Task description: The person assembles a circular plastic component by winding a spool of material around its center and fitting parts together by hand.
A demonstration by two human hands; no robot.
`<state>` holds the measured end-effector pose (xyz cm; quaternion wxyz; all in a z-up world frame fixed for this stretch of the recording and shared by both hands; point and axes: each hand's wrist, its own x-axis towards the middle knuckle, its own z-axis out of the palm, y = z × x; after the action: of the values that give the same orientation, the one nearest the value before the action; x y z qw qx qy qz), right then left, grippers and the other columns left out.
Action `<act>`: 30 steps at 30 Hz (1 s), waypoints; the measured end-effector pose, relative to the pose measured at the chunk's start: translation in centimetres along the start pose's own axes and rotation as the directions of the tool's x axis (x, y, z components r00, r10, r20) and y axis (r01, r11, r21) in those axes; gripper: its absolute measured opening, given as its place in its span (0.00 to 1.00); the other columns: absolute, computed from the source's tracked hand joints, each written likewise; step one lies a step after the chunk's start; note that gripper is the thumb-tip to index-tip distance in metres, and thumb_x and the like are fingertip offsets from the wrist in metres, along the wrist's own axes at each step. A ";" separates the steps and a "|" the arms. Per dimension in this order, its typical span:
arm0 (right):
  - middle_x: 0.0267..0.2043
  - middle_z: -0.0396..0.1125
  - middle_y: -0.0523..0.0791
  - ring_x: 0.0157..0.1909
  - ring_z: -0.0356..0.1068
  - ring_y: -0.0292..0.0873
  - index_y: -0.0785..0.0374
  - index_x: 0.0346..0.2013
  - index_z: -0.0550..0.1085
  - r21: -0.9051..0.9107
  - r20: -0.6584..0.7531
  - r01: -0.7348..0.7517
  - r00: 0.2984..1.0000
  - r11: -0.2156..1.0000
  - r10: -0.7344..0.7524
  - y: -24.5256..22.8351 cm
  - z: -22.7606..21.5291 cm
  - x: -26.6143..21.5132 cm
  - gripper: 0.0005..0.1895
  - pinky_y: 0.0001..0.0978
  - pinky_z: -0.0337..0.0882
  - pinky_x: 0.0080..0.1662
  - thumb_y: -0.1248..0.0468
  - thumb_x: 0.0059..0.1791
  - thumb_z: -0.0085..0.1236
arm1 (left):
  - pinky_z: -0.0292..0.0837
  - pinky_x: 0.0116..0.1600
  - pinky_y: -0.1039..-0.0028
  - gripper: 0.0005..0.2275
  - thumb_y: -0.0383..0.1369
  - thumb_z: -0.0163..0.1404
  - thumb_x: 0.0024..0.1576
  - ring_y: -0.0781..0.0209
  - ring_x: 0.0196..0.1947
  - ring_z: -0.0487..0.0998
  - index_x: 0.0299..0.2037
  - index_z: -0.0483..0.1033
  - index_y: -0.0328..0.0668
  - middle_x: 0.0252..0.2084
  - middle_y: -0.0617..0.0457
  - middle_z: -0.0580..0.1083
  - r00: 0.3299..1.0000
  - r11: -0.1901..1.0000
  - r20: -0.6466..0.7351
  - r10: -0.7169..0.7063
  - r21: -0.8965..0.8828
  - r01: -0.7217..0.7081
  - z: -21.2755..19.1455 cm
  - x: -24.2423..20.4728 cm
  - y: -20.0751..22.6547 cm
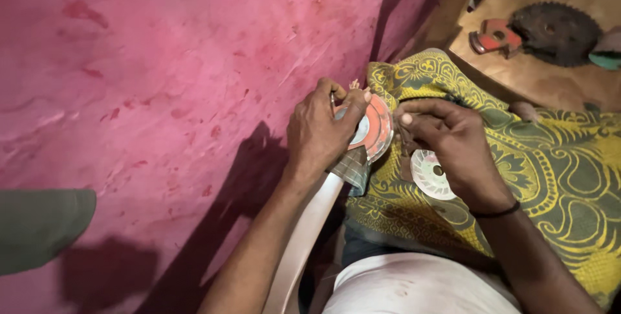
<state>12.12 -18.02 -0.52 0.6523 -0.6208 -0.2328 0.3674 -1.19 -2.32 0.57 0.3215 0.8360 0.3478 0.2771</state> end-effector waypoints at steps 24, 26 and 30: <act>0.39 0.74 0.45 0.36 0.72 0.34 0.73 0.51 0.76 0.067 0.004 -0.077 0.997 0.995 0.077 -0.8 0.8 -0.3 0.14 0.25 0.74 0.39 0.68 0.52 0.58 | 0.74 0.44 0.51 0.22 0.51 0.54 0.56 0.40 0.38 0.82 0.41 0.70 0.38 0.34 0.37 0.78 1.000 0.998 -0.011 -0.021 -0.063 0.020 0.5 0.0 -1.4; 0.37 0.74 0.44 0.34 0.72 0.34 0.71 0.49 0.77 0.099 0.005 -0.115 0.993 0.988 0.115 -0.6 0.7 0.1 0.13 0.26 0.74 0.36 0.68 0.52 0.58 | 0.73 0.43 0.50 0.22 0.52 0.54 0.55 0.40 0.38 0.82 0.41 0.70 0.38 0.35 0.38 0.79 0.999 0.998 0.010 -0.040 -0.046 0.041 0.5 0.1 -1.3; 0.33 0.73 0.43 0.30 0.67 0.31 0.70 0.46 0.80 0.022 -0.010 -0.074 0.997 0.997 0.074 -0.5 0.8 0.7 0.10 0.22 0.68 0.33 0.69 0.50 0.62 | 0.73 0.41 0.49 0.25 0.56 0.54 0.53 0.41 0.39 0.81 0.41 0.70 0.39 0.36 0.39 0.78 0.993 0.994 0.062 -0.100 0.048 0.097 0.2 0.2 -0.9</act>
<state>12.06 -16.99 -0.03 0.6462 -0.6240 -0.2022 0.3902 -1.27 -1.71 -0.22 0.3270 0.8332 0.3844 0.2261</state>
